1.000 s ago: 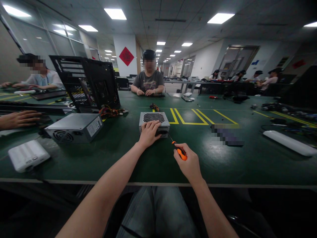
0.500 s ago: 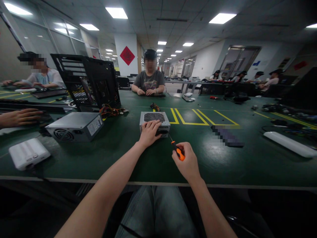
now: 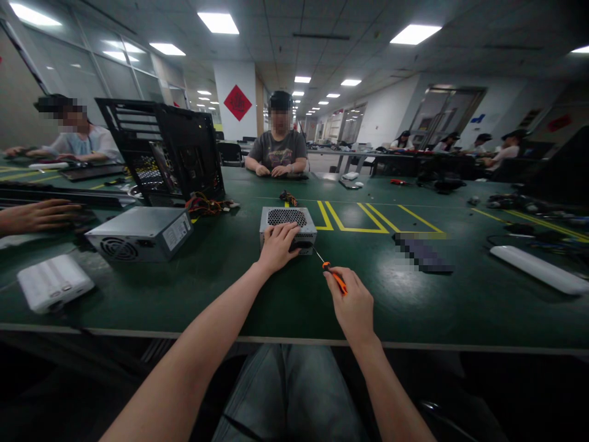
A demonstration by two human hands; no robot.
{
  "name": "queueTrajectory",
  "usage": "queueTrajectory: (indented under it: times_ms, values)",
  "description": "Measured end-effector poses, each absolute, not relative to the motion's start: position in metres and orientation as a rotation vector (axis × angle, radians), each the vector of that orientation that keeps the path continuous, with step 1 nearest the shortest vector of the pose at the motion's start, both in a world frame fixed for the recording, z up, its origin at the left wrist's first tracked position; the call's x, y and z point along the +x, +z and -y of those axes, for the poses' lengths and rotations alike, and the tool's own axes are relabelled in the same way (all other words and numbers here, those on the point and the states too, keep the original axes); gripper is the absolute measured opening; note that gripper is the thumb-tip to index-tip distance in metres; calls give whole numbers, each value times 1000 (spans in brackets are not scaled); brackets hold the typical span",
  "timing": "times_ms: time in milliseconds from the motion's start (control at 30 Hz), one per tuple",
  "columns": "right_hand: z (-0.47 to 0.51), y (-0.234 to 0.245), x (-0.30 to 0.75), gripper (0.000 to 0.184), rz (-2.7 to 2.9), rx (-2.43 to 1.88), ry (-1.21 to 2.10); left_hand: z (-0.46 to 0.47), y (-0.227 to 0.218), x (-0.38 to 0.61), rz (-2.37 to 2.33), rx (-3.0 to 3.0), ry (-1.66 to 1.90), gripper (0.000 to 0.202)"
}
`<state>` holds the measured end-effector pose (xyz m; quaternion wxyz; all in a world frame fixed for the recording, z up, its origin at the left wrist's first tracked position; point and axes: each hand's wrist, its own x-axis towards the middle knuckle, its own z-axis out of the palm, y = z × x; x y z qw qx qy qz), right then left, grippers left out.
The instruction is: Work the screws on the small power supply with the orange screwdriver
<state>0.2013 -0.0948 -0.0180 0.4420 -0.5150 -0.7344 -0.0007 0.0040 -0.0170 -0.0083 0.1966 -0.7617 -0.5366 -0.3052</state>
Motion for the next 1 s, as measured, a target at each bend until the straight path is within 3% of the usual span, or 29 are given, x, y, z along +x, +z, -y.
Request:
queueTrajectory:
  times_ms: [1000]
  values:
    - [96,-18,196,23,1853,-1201,-50,18,-7,5,1494,-2125,-860,49]
